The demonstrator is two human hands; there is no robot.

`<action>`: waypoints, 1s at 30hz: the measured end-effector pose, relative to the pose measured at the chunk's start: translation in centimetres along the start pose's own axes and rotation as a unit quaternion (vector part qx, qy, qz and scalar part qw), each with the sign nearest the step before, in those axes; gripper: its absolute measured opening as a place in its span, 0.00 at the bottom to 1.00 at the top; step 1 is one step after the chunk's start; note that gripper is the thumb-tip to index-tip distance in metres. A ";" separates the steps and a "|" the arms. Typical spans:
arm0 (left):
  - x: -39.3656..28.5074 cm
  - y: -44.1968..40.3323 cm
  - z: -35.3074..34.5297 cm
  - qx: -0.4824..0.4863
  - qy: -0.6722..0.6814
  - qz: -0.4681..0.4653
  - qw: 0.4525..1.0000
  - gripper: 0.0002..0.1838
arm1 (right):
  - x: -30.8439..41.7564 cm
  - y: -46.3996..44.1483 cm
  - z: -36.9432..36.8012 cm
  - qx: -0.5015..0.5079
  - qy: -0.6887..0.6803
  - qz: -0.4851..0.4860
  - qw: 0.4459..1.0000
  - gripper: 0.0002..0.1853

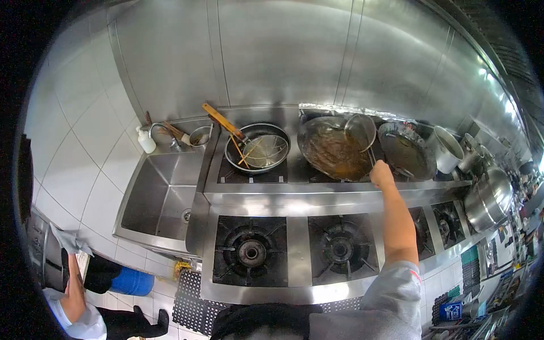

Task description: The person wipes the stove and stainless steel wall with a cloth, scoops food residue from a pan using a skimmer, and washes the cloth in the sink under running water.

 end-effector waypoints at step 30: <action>0.9 -4.8 5.1 0.064 0.023 -0.016 0.998 0.33 | 4.1 9.2 6.1 0.150 -0.395 -0.119 0.899 0.09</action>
Point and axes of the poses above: each hand's wrist, its own y-axis away from the middle knuckle, its own z-axis out of the back of the hand, x = y × z, the point moved 3 cm from there along -y, towards the middle knuckle, and after that the axes turned 2 degrees about z, right-handed, at the moved point
